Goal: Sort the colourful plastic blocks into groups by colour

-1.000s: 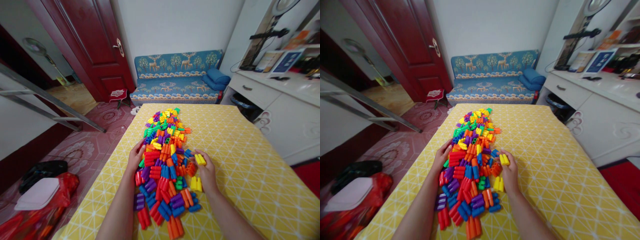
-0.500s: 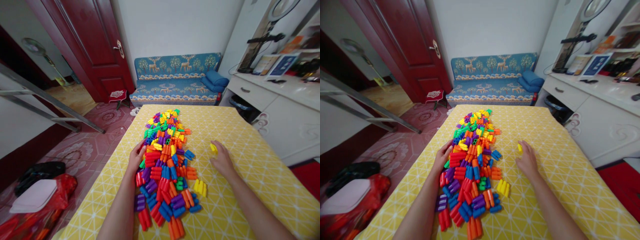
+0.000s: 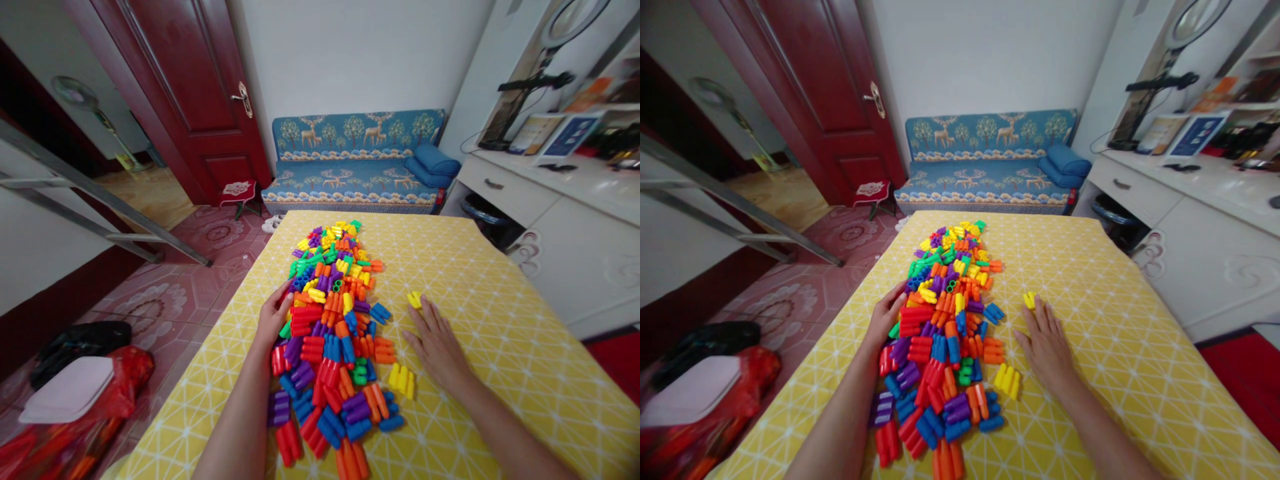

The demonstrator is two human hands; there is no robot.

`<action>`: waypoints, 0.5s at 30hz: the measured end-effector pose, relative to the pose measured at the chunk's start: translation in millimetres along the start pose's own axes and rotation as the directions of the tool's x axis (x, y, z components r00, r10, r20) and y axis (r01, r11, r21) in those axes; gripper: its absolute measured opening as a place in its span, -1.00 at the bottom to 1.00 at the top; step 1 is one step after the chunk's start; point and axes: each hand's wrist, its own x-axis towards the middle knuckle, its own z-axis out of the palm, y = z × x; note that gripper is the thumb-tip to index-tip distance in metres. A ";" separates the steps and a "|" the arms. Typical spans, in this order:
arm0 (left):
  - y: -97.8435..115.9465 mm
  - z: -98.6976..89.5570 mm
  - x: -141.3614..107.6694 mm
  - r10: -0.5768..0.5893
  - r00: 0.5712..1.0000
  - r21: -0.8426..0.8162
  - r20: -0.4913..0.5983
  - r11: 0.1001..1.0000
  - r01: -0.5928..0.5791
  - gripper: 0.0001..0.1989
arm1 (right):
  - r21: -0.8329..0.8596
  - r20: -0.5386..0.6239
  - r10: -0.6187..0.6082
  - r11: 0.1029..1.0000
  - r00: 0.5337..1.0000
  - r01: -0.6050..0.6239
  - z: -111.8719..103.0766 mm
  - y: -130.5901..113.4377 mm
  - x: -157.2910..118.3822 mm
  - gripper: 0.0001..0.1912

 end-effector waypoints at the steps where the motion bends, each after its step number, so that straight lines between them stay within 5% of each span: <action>1: 0.0 0.1 0.0 -0.004 1.000 -0.001 -0.002 1.000 0.004 -0.43 | -0.009 0.007 -0.006 1.000 1.000 0.006 0.8 3.0 6.1 -0.39; 15: 0.2 -1.0 0.0 -0.021 1.000 0.015 -0.005 1.000 0.021 -0.42 | -0.075 0.143 0.165 0.985 0.976 -0.155 27.3 51.8 157.1 -0.28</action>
